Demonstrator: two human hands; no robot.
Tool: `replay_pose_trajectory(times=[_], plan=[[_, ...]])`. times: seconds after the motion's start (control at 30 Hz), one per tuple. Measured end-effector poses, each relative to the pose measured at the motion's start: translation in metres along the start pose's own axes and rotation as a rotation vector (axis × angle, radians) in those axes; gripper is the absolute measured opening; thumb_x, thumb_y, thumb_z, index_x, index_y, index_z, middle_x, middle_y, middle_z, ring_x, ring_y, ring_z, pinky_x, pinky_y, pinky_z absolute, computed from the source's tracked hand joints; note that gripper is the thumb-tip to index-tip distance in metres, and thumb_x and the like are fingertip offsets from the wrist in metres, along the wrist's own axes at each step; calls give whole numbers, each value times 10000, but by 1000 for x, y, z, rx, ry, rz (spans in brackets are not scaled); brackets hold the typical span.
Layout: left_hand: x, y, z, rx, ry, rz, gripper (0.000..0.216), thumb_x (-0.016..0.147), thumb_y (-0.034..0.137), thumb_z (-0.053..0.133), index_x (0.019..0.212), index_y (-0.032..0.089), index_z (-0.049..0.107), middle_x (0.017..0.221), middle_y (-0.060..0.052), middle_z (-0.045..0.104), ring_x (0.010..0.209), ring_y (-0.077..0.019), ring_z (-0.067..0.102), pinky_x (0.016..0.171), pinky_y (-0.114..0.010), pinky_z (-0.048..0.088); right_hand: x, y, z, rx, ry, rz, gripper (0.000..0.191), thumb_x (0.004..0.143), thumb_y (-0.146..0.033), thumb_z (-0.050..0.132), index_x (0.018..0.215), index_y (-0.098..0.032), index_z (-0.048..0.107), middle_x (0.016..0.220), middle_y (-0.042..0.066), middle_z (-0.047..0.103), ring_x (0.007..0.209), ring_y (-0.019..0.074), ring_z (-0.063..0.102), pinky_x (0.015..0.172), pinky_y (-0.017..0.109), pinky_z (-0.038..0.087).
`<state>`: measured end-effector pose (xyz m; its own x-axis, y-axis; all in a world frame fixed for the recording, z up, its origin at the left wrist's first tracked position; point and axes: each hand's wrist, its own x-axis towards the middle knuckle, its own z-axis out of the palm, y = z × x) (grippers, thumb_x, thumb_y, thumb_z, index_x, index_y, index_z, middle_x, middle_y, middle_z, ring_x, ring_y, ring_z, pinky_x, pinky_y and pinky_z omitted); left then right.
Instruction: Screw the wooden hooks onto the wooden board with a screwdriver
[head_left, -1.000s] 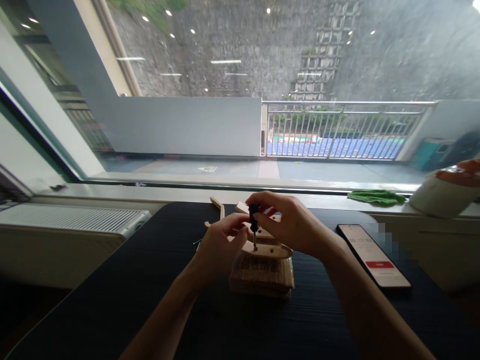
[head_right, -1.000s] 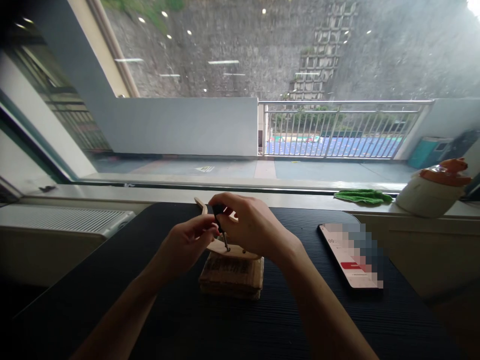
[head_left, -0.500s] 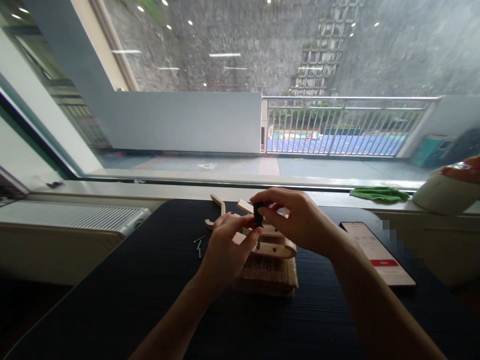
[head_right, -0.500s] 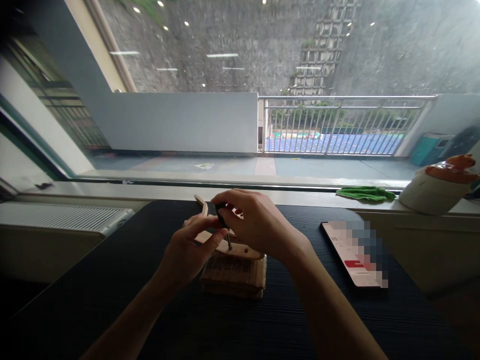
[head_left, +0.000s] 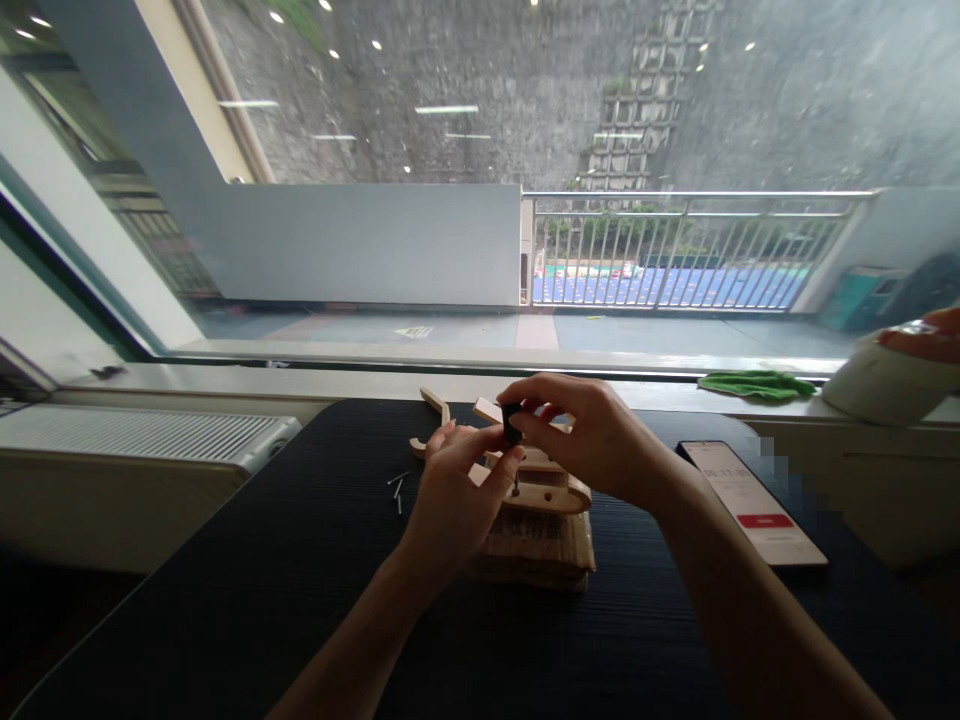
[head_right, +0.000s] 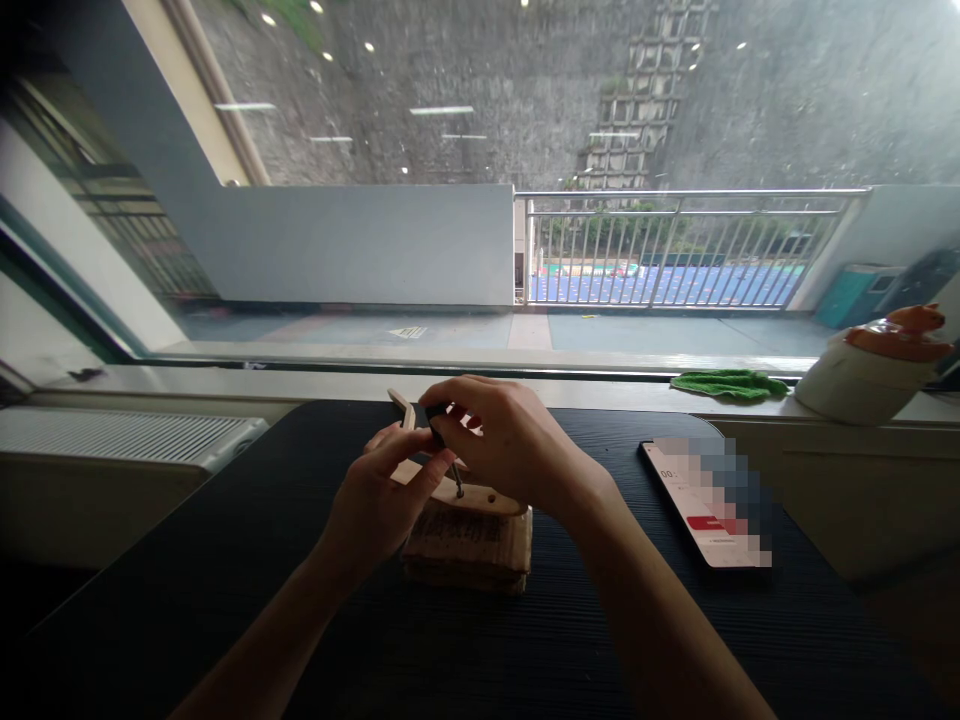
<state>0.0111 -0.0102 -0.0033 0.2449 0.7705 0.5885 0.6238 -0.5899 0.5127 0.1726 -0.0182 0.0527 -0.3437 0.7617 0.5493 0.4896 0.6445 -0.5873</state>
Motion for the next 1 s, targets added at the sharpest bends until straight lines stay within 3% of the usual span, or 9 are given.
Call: replay_pose_trajectory(times=[0.5,0.77,1.0], plan=[[0,1,0,-4,-21,-7,109,818,288,517,866,233,599,796,26,662,872,-169,561,1044,-455,247,1,0,2,0,3,8,181,812,-167,522,978,-203,584,882,3,636,765,105,586,681,235,461],[0,2,1,-14,5,10,108,797,253,542,878,219,605,806,14,654,828,-162,566,990,-438,313,0,-2,1,-12,17,6,137,824,-186,518,928,-217,602,843,-18,633,759,100,580,663,226,446],[-1,-1,3,-15,16,7,131,802,255,529,902,235,611,808,23,657,858,-164,563,1031,-451,267,2,1,2,-24,39,-14,142,812,-180,528,933,-201,600,865,-5,619,766,104,567,682,240,449]])
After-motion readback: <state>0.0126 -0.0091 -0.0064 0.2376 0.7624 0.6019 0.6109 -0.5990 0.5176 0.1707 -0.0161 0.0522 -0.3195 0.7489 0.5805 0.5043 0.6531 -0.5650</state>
